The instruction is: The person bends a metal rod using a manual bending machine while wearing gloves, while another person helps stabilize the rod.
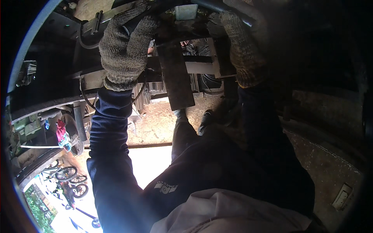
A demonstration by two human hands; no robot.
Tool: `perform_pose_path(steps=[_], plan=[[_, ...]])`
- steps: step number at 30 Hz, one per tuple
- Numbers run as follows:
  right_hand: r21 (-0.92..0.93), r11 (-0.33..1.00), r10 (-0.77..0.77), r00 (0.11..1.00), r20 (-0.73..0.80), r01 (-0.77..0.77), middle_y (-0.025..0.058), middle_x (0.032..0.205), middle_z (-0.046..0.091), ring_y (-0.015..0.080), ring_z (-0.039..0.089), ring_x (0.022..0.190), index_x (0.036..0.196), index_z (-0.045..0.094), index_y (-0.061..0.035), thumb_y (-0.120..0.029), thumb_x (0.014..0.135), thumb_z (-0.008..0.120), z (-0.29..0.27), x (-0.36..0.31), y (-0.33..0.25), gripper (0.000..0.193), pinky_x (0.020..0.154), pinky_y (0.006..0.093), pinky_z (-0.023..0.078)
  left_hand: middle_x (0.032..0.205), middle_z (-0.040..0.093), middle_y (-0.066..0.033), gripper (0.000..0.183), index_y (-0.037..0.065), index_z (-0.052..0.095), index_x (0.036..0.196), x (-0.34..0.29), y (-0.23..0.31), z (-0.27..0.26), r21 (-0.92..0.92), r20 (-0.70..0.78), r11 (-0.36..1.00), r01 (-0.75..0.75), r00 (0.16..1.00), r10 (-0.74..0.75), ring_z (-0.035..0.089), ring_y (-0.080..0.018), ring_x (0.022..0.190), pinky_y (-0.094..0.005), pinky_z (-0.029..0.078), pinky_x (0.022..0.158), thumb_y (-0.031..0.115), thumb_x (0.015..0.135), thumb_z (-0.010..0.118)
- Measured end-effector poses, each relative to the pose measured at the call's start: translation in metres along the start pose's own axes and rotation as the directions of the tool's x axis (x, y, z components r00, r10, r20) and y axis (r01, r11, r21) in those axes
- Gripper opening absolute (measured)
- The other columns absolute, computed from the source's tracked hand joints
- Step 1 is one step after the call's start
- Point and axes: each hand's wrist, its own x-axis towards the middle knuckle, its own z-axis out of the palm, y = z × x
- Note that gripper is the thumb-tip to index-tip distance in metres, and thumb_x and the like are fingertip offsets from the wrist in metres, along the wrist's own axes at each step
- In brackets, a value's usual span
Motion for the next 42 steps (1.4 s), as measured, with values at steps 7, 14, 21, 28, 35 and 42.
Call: perform_pose_path(steps=[7,14,21,28,35,42], plan=[[-0.085,0.996,-0.012,1.0,-0.025,0.01,0.0126,0.126,0.059,0.019,0.061,0.108,0.134,0.052,0.0025,-0.013,0.098,0.068,0.004,-0.001,0.0,0.042,0.094,0.0337,0.056,0.12,0.072,-0.0151,0.043,-0.002,0.055,0.139,0.0,0.018,0.002,-0.462,0.059,0.766,0.446,0.878,-0.475,0.072,-0.0201,0.103,-0.0301,0.055,0.094,0.013,0.1,0.064],[-0.06,0.998,-0.03,0.999,-0.02,0.029,0.0123,0.127,0.059,0.0189,0.062,0.105,0.136,0.052,0.0023,-0.018,0.097,0.07,0.001,0.002,0.002,0.047,0.094,0.0336,0.056,0.111,0.075,-0.0114,0.045,-0.004,0.056,0.136,0.004,0.02,0.005,-0.463,0.037,0.769,0.441,0.877,-0.48,0.072,-0.0168,0.099,-0.0278,0.056,0.088,0.018,0.099,0.068],[0.013,0.999,0.039,0.999,0.024,-0.039,0.0132,0.126,0.061,0.0179,0.063,0.105,0.136,0.051,0.0025,-0.016,0.098,0.068,0.006,0.001,0.001,0.045,0.092,0.0317,0.056,0.109,0.076,-0.0115,0.038,-0.003,0.063,0.127,0.001,0.015,0.005,-0.411,0.005,0.802,0.433,0.881,-0.473,0.072,-0.0161,0.097,-0.0274,0.056,0.086,0.019,0.098,0.07],[-0.114,0.993,-0.025,0.999,0.029,0.029,0.0136,0.124,0.063,0.0155,0.063,0.103,0.136,0.052,0.0032,-0.015,0.099,0.067,0.001,0.004,0.006,0.044,0.091,0.0303,0.055,0.109,0.076,-0.0119,0.04,-0.003,0.062,0.129,0.002,0.012,0.007,-0.257,-0.051,0.906,0.336,0.932,-0.36,0.072,-0.0175,0.098,-0.0293,0.056,0.089,0.019,0.097,0.07],[-0.095,0.995,-0.013,0.997,0.076,0.02,0.0133,0.124,0.063,0.0147,0.063,0.103,0.136,0.052,0.0037,-0.01,0.099,0.065,-0.003,0.008,0.011,0.041,0.091,0.0273,0.055,0.109,0.076,-0.012,0.035,-0.001,0.065,0.126,-0.001,0.007,0.006,-0.177,-0.054,0.931,0.32,0.941,-0.334,0.073,-0.0188,0.097,-0.0299,0.056,0.088,0.021,0.098,0.068],[-0.025,1.0,0.015,0.999,0.041,-0.014,0.0136,0.126,0.062,0.0163,0.063,0.106,0.136,0.052,0.0037,-0.006,0.099,0.064,0.008,0.005,-0.001,0.04,0.093,0.0279,0.056,0.113,0.074,-0.0136,0.035,-0.001,0.065,0.126,0.005,0.019,0.007,-0.316,-0.016,0.849,0.423,0.893,-0.451,0.073,-0.0186,0.098,-0.0297,0.055,0.089,0.022,0.1,0.067]])
